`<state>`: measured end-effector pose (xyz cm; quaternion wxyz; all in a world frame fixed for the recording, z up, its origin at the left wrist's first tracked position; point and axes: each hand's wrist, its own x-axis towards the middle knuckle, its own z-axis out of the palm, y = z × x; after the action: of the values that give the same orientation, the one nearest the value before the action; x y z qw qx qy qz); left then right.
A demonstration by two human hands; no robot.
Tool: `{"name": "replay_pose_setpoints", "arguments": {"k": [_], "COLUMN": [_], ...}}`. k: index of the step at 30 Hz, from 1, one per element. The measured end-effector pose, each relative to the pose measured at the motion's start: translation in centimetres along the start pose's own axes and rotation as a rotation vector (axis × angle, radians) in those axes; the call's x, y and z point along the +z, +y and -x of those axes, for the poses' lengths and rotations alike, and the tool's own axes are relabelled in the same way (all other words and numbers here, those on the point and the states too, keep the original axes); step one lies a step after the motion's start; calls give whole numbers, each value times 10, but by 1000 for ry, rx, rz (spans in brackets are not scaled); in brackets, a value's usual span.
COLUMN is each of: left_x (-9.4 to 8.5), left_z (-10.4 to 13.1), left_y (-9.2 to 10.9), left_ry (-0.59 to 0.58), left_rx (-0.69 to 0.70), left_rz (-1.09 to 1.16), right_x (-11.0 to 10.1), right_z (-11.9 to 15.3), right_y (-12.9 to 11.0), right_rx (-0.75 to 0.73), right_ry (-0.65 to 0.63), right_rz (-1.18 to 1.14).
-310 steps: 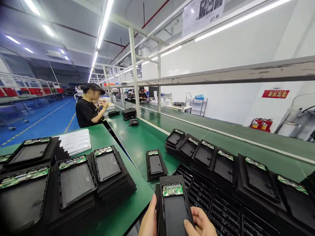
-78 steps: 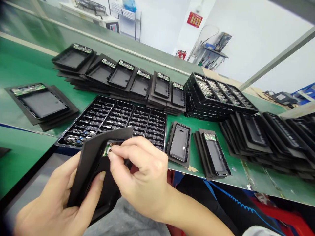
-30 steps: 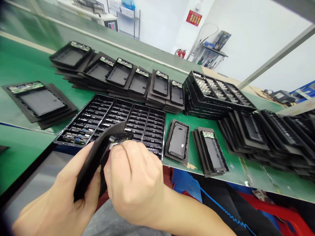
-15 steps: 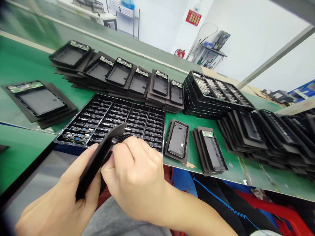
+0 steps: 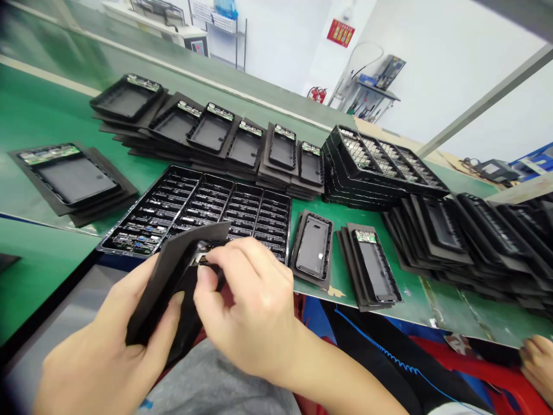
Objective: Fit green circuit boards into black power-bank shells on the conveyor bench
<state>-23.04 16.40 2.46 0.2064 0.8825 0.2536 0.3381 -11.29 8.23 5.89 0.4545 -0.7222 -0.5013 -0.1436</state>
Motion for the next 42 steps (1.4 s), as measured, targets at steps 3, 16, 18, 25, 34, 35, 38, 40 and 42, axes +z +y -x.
{"name": "replay_pose_setpoints", "arguments": {"k": [3,16,18,25,34,35,38,40,42], "left_x": [-3,-1,1,-1,2,2,2,1,1], "left_z": [-6,-1,0,4,12,12,12,11,10], "left_y": [-3,1,2,3,3,3,3,4,5], "left_ry": [-69,-155,-156,-150,-128,-129,-105,-102,-98], "left_rx": [35,-52,-53,-37,-23,-17,-5,1,9], "left_rz": [-5,37,44,15,-55,-62,-66,-51,-40], "right_x": [-1,-5,-6,-9,-11,-11,-11,-11,-11], "right_z": [-1,2,1,0,1,1,2,2,3], "right_y": [4,6,6,6,3,3,3,3,4], "right_rx": [100,314,331,352,314,312,305,299,292], "right_ry": [10,7,-5,-30,2,6,12,19,25], "right_rz": [-111,-330,-338,-375,-379,-381,-382,-373,-365]}}
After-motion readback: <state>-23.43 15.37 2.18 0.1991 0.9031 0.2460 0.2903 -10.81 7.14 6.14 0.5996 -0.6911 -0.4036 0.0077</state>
